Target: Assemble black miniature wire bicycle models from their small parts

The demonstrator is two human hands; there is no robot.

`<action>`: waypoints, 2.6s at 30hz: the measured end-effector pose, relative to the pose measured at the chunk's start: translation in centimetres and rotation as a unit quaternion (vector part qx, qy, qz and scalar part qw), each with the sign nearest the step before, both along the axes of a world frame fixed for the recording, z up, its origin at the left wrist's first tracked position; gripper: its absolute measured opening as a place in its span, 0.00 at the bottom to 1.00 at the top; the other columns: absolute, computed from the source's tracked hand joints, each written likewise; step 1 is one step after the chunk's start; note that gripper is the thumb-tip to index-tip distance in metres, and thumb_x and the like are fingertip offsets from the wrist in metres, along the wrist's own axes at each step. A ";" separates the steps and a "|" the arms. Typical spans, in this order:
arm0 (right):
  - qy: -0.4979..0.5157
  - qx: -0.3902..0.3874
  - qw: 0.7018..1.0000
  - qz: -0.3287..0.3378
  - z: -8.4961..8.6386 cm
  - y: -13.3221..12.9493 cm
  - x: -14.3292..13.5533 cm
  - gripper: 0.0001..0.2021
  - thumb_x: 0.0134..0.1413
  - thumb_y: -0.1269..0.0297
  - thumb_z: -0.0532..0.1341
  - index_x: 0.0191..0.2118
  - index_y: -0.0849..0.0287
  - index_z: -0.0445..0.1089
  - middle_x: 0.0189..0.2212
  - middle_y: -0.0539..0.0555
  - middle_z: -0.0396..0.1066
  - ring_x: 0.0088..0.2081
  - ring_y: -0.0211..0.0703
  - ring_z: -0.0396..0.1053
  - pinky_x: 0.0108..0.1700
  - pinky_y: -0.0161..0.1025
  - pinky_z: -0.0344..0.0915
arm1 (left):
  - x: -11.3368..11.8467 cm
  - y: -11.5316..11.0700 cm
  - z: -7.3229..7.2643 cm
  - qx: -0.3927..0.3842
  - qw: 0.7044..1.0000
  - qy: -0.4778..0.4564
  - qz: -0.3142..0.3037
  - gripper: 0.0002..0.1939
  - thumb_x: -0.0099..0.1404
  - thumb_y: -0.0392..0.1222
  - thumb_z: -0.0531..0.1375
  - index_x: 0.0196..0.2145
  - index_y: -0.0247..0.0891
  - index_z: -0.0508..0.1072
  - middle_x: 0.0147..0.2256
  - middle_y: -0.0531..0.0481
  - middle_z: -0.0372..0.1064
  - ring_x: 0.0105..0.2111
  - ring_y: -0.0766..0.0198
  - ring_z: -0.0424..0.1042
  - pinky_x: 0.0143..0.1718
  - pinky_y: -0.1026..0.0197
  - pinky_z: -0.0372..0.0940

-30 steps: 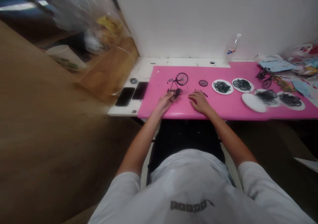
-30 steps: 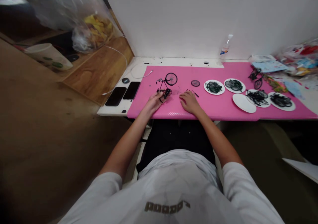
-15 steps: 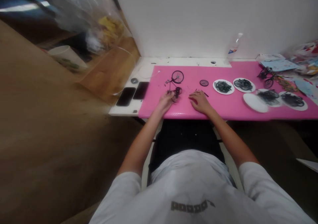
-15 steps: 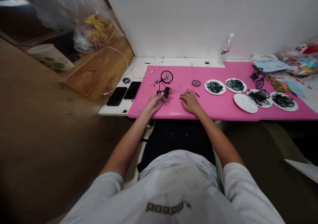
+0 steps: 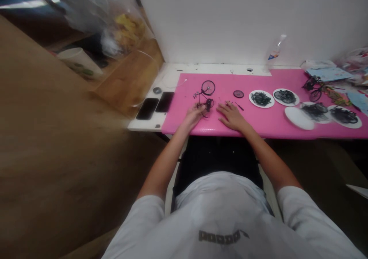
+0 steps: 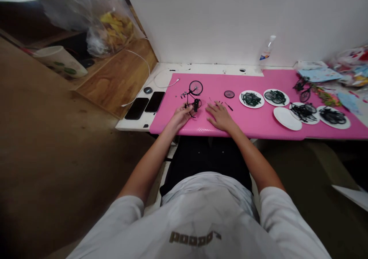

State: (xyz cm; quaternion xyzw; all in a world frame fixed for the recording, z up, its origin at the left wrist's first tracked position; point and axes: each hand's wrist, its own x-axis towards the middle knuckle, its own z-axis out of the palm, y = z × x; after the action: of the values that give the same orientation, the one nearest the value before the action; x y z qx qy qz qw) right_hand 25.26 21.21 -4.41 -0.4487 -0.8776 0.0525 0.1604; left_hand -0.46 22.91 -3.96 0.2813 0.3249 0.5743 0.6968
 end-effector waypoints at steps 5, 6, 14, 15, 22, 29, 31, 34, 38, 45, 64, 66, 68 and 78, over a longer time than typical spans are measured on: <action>0.003 -0.034 0.999 0.018 0.2 0.5 -0.2 0.35 0.75 0.45 0.53 0.77 0.61 0.63 0.79 0.62 0.57 0.82 0.70 0.43 0.81 0.69 0.44 | -0.1 0.1 -0.4 0.017 1.000 0.012 -0.005 0.19 0.60 0.27 0.77 0.42 0.37 0.74 0.43 0.46 0.83 0.49 0.56 0.84 0.63 0.49 0.74; 0.012 -0.036 0.999 0.021 0.2 0.6 -0.2 0.35 0.75 0.45 0.53 0.76 0.60 0.63 0.78 0.62 0.59 0.82 0.70 0.44 0.81 0.68 0.45 | -0.1 0.1 -0.6 0.018 1.000 0.019 -0.003 0.19 0.59 0.27 0.77 0.42 0.37 0.74 0.43 0.46 0.83 0.49 0.56 0.84 0.63 0.49 0.74; 0.102 -0.012 0.994 0.021 0.2 0.5 0.1 0.24 0.68 0.56 0.60 0.65 0.55 0.75 0.64 0.60 0.75 0.69 0.66 0.62 0.75 0.67 0.57 | -0.1 0.3 -0.9 0.025 0.999 0.022 -0.006 0.17 0.62 0.26 0.75 0.42 0.37 0.74 0.43 0.47 0.81 0.46 0.60 0.84 0.61 0.52 0.74; 0.102 -0.003 0.995 0.012 0.2 0.5 0.0 0.23 0.68 0.56 0.61 0.64 0.54 0.76 0.63 0.61 0.74 0.67 0.65 0.63 0.75 0.66 0.57 | -0.1 0.3 -0.9 0.022 0.999 0.023 -0.006 0.16 0.62 0.26 0.74 0.42 0.37 0.74 0.43 0.47 0.81 0.46 0.60 0.84 0.62 0.52 0.74; 0.105 0.045 0.991 -0.063 -0.6 0.7 -0.3 0.20 0.74 0.51 0.58 0.59 0.54 0.81 0.60 0.64 0.74 0.65 0.66 0.62 0.72 0.65 0.60 | 0.0 0.0 -0.4 0.007 1.000 0.027 -0.003 0.17 0.61 0.26 0.75 0.41 0.38 0.74 0.40 0.48 0.80 0.49 0.58 0.83 0.63 0.49 0.74; 0.103 0.053 0.991 -0.070 -1.2 1.1 -0.1 0.20 0.74 0.52 0.58 0.58 0.57 0.81 0.58 0.65 0.75 0.64 0.66 0.63 0.71 0.64 0.62 | 0.1 0.0 -0.2 0.004 1.000 0.023 0.001 0.19 0.60 0.26 0.76 0.41 0.37 0.74 0.41 0.47 0.82 0.51 0.55 0.83 0.66 0.45 0.73; 0.102 0.054 0.991 -0.071 -1.1 1.2 -0.1 0.20 0.74 0.54 0.58 0.57 0.58 0.81 0.58 0.65 0.76 0.65 0.66 0.63 0.72 0.65 0.61 | 0.1 0.0 -0.2 0.005 1.000 0.020 -0.001 0.18 0.60 0.26 0.76 0.41 0.37 0.74 0.42 0.47 0.82 0.50 0.56 0.84 0.66 0.45 0.73; 0.107 0.058 0.990 -0.074 -1.0 1.2 -0.1 0.18 0.73 0.57 0.58 0.56 0.59 0.80 0.56 0.65 0.78 0.66 0.67 0.63 0.72 0.65 0.61 | 0.1 0.0 -0.2 0.005 1.000 0.021 -0.001 0.18 0.61 0.25 0.75 0.41 0.37 0.74 0.41 0.47 0.83 0.50 0.55 0.84 0.65 0.45 0.74; 0.117 0.058 0.987 -0.097 -0.9 1.2 -0.1 0.15 0.72 0.61 0.58 0.54 0.58 0.79 0.54 0.64 0.79 0.63 0.69 0.64 0.68 0.65 0.64 | 0.2 0.1 -0.2 0.000 1.000 0.023 0.001 0.18 0.60 0.25 0.75 0.40 0.37 0.73 0.42 0.47 0.83 0.51 0.54 0.84 0.65 0.44 0.74; 0.103 0.047 0.990 -0.084 -1.3 1.6 0.0 0.16 0.73 0.59 0.57 0.51 0.57 0.82 0.53 0.65 0.79 0.65 0.71 0.63 0.68 0.69 0.62 | 0.1 0.2 -0.4 -0.007 1.000 0.025 0.016 0.22 0.58 0.24 0.76 0.40 0.38 0.71 0.42 0.48 0.81 0.53 0.53 0.83 0.65 0.44 0.73; 0.129 0.050 0.986 -0.094 -1.5 1.6 0.0 0.17 0.69 0.60 0.60 0.55 0.59 0.80 0.55 0.65 0.80 0.64 0.72 0.63 0.68 0.69 0.63 | -0.1 0.4 -0.9 0.005 0.999 0.031 0.013 0.24 0.55 0.26 0.78 0.40 0.40 0.71 0.42 0.51 0.81 0.51 0.56 0.84 0.64 0.48 0.74; 0.124 0.051 0.987 -0.084 -1.5 1.7 0.0 0.17 0.70 0.59 0.59 0.55 0.58 0.80 0.57 0.65 0.79 0.66 0.71 0.62 0.69 0.69 0.62 | -0.1 0.3 -0.8 0.004 0.999 0.031 0.011 0.23 0.56 0.26 0.78 0.40 0.40 0.71 0.42 0.50 0.82 0.50 0.57 0.84 0.64 0.48 0.74; 0.115 0.052 0.989 -0.072 -1.6 1.8 0.1 0.17 0.71 0.58 0.59 0.54 0.58 0.81 0.57 0.64 0.79 0.66 0.69 0.63 0.70 0.68 0.61 | -0.1 0.3 -0.7 0.004 1.000 0.030 0.010 0.23 0.56 0.26 0.78 0.40 0.39 0.71 0.42 0.50 0.82 0.48 0.57 0.84 0.64 0.49 0.74; 0.115 0.058 0.990 -0.062 -2.0 1.9 0.1 0.20 0.74 0.59 0.55 0.55 0.56 0.85 0.57 0.61 0.81 0.66 0.68 0.65 0.72 0.70 0.61 | 0.1 -0.2 0.0 0.005 0.999 0.037 0.005 0.20 0.56 0.25 0.77 0.40 0.38 0.75 0.43 0.48 0.83 0.50 0.56 0.83 0.65 0.48 0.74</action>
State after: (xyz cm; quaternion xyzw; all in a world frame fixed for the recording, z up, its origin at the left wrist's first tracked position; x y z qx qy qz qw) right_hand 25.40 23.09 -6.40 -0.4829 -0.8254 0.0430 0.2892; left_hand -0.37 22.75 -4.01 0.3045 0.3486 0.5687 0.6800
